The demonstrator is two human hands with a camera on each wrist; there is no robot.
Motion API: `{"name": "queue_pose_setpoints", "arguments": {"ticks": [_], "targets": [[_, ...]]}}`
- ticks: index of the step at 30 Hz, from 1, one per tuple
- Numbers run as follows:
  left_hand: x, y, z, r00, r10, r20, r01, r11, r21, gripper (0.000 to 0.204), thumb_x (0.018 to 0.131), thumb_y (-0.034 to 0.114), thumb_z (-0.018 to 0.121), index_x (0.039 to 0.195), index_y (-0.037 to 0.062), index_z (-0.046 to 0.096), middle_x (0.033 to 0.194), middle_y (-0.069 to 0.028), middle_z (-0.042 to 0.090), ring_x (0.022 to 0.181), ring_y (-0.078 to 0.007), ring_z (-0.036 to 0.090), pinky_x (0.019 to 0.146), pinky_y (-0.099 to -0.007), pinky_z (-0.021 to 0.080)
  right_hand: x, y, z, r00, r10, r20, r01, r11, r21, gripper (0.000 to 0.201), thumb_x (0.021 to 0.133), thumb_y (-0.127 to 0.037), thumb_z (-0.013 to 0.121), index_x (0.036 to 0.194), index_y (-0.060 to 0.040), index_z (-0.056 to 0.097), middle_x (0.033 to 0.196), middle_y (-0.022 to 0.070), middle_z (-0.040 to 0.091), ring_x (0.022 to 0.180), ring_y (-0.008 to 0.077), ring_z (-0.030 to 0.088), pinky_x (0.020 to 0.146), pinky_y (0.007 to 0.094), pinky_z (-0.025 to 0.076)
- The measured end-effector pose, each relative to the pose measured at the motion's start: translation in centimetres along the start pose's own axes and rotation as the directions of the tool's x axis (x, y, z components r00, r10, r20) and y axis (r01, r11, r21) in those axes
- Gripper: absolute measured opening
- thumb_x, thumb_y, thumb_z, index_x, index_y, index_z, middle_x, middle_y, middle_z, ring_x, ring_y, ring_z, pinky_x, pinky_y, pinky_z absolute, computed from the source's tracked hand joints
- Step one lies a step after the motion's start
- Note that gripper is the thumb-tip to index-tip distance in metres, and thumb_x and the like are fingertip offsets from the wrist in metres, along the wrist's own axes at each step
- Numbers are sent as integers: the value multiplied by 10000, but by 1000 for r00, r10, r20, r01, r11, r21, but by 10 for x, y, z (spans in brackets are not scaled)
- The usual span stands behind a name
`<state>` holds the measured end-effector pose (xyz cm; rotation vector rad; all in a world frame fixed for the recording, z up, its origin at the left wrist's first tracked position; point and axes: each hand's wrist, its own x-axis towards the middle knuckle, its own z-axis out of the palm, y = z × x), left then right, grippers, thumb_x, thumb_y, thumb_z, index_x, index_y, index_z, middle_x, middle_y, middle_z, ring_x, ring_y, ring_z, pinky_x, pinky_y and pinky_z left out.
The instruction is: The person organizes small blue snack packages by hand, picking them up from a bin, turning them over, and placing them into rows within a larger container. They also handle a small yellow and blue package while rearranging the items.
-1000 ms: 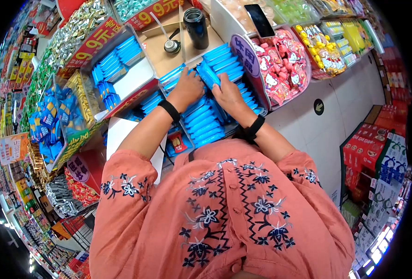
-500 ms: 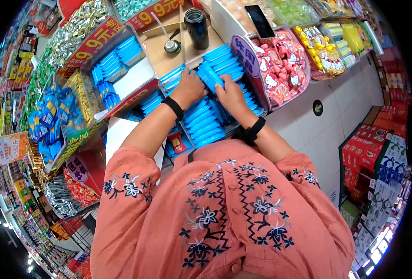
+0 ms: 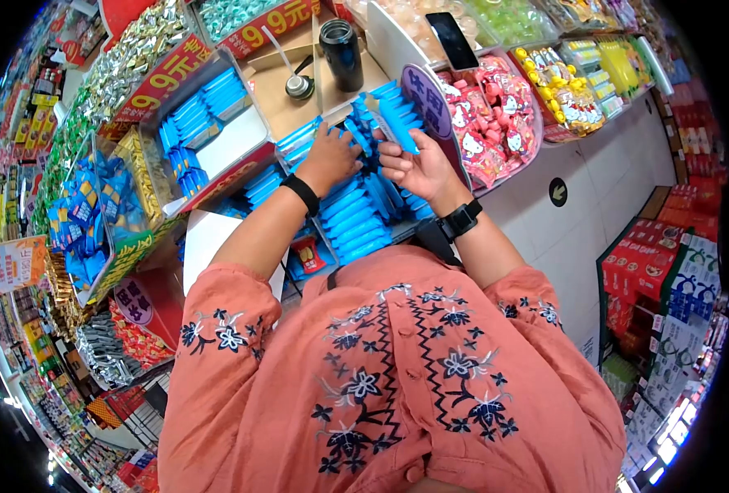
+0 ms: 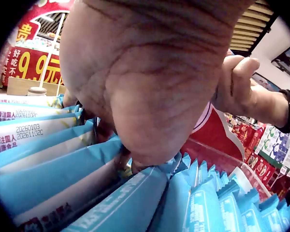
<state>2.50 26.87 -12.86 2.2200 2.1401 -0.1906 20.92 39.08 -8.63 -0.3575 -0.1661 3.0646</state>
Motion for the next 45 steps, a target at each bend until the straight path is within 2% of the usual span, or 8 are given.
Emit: {"name": "queue_pose_setpoints", "arguments": {"ticks": [10,17,24,28,29,32,35,45], "targets": [[0,2,-1,1000,-13,-14,13,1000,5,312,855,433,636,1026,189,729,1086,-75,643,1066,-284,576,1047,-525,314,-2,-2,-8,996,5,84,-10,998,69,444,1016,-326,391,1205,43,550,763,3,483,548,104,410,603,288,388],[1,0,0,1000,-11,13,11,1000,-12,345,868,434,621,1122,215,701,1094,-93,615,1063,-315,573,1063,-567,328,2,-3,-10,972,-221,-79,197,950,-244,188,962,-210,606,1073,-62,572,870,43,616,680,134,588,612,301,487],[0,1,-5,999,-4,32,5,1000,-11,342,865,433,627,1101,201,716,1092,-101,627,1070,-318,572,1069,-555,328,8,-1,6,815,-541,-209,-1,360,-933,234,919,-196,655,1065,-45,555,816,30,612,717,112,643,607,240,530],[1,0,-3,999,-15,31,15,1000,-25,340,871,433,616,1096,201,721,1106,-105,630,1087,-323,569,1076,-550,322,25,12,-8,722,-692,5,-62,-72,-995,275,864,-188,693,990,13,553,826,120,650,701,207,658,623,354,525],[1,0,-3,999,-16,35,17,1000,-22,341,872,434,612,1099,203,721,1109,-106,630,1091,-324,568,1078,-549,320,26,14,-13,711,-703,-4,-45,-39,-998,285,843,-175,699,978,27,551,849,165,650,721,279,653,663,399,517],[0,1,-6,999,-28,45,29,999,-41,350,875,430,602,1121,209,718,1122,-108,630,1109,-326,564,1084,-552,313,26,17,-22,670,-716,194,-27,-285,-958,221,889,-127,669,996,9,531,783,100,621,541,162,607,524,314,500],[1,1,-2,999,-30,32,31,999,-25,353,871,422,603,1135,216,717,1119,-97,634,1125,-331,558,1095,-558,303,21,18,-15,668,-717,201,-7,-276,-961,239,830,-133,683,980,8,562,893,201,638,775,354,626,693,420,498],[3,-7,31,977,-211,13,204,924,-324,415,803,359,711,1163,154,686,1221,-114,620,1221,-355,499,1135,-558,274,1,17,-2,635,-642,429,114,-472,-874,258,830,6,618,1081,-28,570,1037,163,638,912,340,634,798,400,506]]}}
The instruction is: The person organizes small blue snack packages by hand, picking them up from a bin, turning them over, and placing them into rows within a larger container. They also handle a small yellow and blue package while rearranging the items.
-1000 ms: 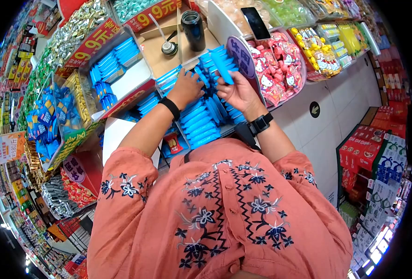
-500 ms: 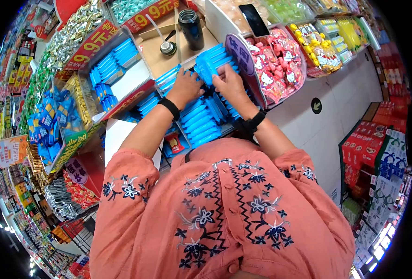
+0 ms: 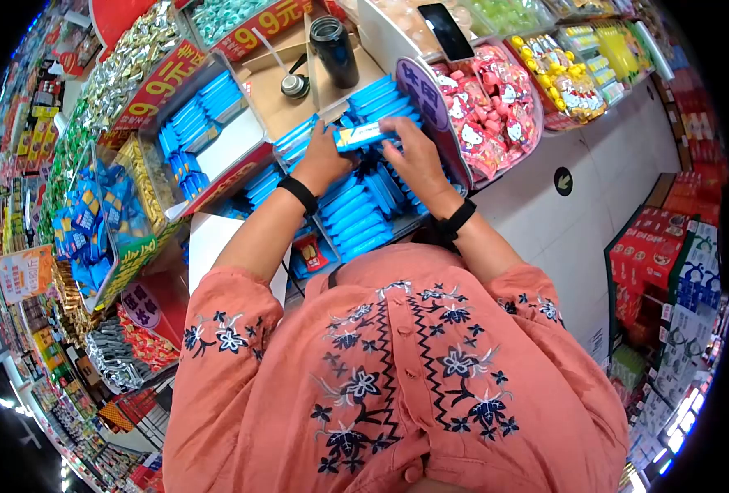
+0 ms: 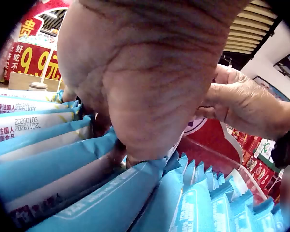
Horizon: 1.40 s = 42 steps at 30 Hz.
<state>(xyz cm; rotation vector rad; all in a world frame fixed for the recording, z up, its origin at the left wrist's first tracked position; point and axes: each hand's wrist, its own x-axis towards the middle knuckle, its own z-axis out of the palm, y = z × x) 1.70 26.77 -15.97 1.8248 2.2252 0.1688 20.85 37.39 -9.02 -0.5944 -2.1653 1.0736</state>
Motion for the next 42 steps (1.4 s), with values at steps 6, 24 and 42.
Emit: {"name": "queue_pose_setpoints", "arguments": {"ticks": [6,24,42], "targets": [[-9,21,-35,999,47,-15,-46,993,110,521,773,327,752,1193,41,640,1244,-144,597,1216,-366,489,1136,-496,304,-2,4,-7,999,-47,-19,47,998,38,290,831,57,595,1105,-33,566,1180,146,644,1122,308,624,947,355,486],[2,26,-106,967,-189,171,232,378,-896,462,961,298,624,1348,63,531,1192,-68,599,994,-156,591,824,-296,522,5,-3,-12,994,14,-105,2,989,148,290,830,63,591,1108,-18,565,1185,155,622,1102,297,613,932,339,483],[18,-4,-103,950,114,-289,-224,896,-383,360,924,229,665,1235,54,622,1138,-105,616,1017,-258,623,884,-352,505,4,7,20,990,136,48,-132,988,-85,228,850,-147,629,993,8,544,901,231,604,849,431,600,750,489,500]]}}
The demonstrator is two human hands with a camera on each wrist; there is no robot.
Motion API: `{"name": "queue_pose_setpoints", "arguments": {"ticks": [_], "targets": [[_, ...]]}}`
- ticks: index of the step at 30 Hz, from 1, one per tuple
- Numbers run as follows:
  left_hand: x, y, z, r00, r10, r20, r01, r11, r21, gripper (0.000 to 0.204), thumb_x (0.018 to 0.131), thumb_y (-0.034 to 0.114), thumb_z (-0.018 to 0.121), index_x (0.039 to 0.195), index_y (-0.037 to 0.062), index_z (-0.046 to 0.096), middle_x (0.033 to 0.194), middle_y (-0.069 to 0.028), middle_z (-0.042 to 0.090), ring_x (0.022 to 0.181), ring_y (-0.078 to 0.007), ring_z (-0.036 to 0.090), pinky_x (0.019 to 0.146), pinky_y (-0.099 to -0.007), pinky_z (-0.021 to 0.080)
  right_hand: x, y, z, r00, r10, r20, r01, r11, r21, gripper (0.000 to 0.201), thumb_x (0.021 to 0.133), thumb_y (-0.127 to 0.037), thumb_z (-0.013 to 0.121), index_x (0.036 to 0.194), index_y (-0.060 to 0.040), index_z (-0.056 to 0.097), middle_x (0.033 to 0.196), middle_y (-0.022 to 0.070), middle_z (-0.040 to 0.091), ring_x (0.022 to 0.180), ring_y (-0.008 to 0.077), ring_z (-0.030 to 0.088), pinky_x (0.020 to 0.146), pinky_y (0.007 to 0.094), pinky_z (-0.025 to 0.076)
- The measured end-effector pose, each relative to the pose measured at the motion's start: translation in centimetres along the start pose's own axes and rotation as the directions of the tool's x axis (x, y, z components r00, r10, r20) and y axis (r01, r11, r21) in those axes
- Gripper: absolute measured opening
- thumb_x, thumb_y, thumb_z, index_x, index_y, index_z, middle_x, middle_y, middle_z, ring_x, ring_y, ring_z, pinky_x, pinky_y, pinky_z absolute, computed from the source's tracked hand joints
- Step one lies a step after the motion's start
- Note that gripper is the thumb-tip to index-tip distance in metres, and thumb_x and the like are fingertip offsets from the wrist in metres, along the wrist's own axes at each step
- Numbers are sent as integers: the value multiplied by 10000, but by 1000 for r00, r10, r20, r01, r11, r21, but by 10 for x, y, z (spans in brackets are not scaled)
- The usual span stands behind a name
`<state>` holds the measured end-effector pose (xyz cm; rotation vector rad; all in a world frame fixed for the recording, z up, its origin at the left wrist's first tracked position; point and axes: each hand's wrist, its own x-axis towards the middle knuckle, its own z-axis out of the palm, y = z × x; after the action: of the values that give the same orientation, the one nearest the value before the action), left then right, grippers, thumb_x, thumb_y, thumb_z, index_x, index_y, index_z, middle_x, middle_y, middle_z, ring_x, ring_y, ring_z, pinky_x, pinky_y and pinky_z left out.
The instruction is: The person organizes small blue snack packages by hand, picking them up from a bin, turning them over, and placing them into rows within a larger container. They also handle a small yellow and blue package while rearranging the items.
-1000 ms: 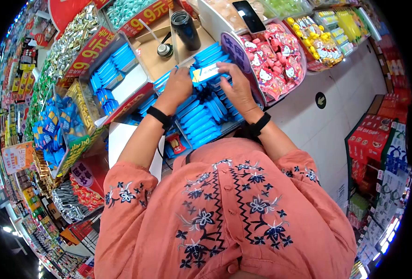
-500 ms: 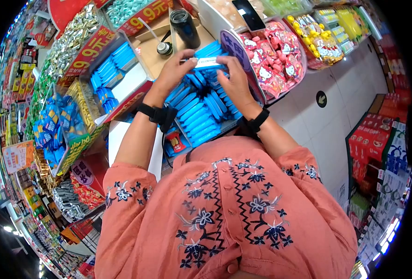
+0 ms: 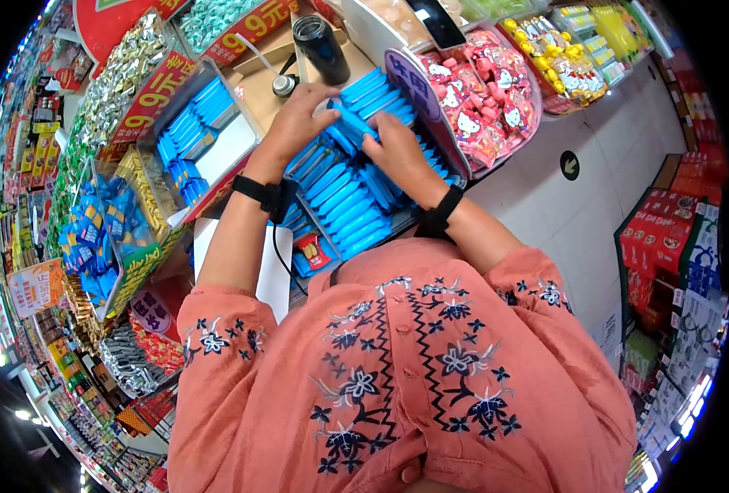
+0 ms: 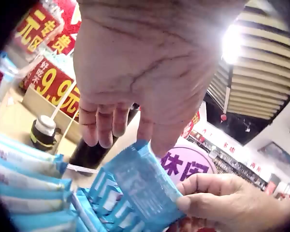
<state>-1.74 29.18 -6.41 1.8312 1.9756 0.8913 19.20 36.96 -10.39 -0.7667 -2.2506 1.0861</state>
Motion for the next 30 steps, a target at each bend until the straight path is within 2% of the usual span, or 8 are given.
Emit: {"name": "queue_pose_setpoints", "arguments": {"ticks": [3,6,9,13,16,19,22,30], "targets": [[-1,-3,-1,987,-114,109,111,993,31,322,860,163,664,1166,63,649,1062,-164,633,1058,-349,605,926,-388,490,-4,-4,14,1000,22,21,-20,998,-58,228,854,-159,621,984,11,540,904,233,606,871,429,607,749,505,507],[-3,-6,1,995,-43,88,25,979,202,264,841,125,657,1098,65,663,996,-165,647,1010,-359,611,882,-422,499,-7,-6,21,1000,8,18,-5,986,-164,220,853,-163,611,965,6,529,898,221,615,801,426,627,673,501,529],[-5,-17,7,988,2,153,-51,947,317,241,811,120,671,1049,82,671,949,-152,647,938,-359,614,824,-450,499,-7,-6,27,1000,-18,17,22,967,-252,210,844,-159,614,954,-2,527,885,214,619,736,416,638,624,491,537],[-9,-14,12,983,106,147,-157,905,394,197,795,103,651,991,102,673,887,-145,621,892,-341,614,765,-447,502,-8,-9,31,997,-19,75,41,948,-315,210,834,-161,627,946,-11,532,861,211,625,707,403,649,599,482,541],[-9,-17,19,968,147,204,-228,854,468,146,805,103,619,939,107,675,874,-140,604,888,-329,619,738,-435,508,-9,-11,34,990,37,136,6,954,-299,206,852,-180,633,929,-28,517,870,202,627,801,402,643,656,499,529],[-11,-16,22,952,167,256,-277,824,494,121,821,118,593,908,109,677,891,-133,601,879,-319,625,723,-427,512,-14,-13,34,989,-28,148,63,970,-235,234,867,-206,636,947,-11,534,862,215,642,777,404,655,660,486,539],[-10,-13,19,937,139,322,-290,823,488,129,828,127,591,919,114,682,907,-133,599,880,-323,626,728,-428,512,-14,-13,31,964,108,242,-81,990,-117,302,887,-259,635,1011,3,552,920,221,658,843,415,653,732,503,528],[0,-19,15,890,178,420,-376,808,453,140,835,129,588,949,104,666,926,-150,595,903,-342,626,721,-437,509,-10,5,46,920,174,352,-192,981,19,516,863,-344,636,1211,26,543,1128,284,633,1033,446,615,884,498,495]]}}
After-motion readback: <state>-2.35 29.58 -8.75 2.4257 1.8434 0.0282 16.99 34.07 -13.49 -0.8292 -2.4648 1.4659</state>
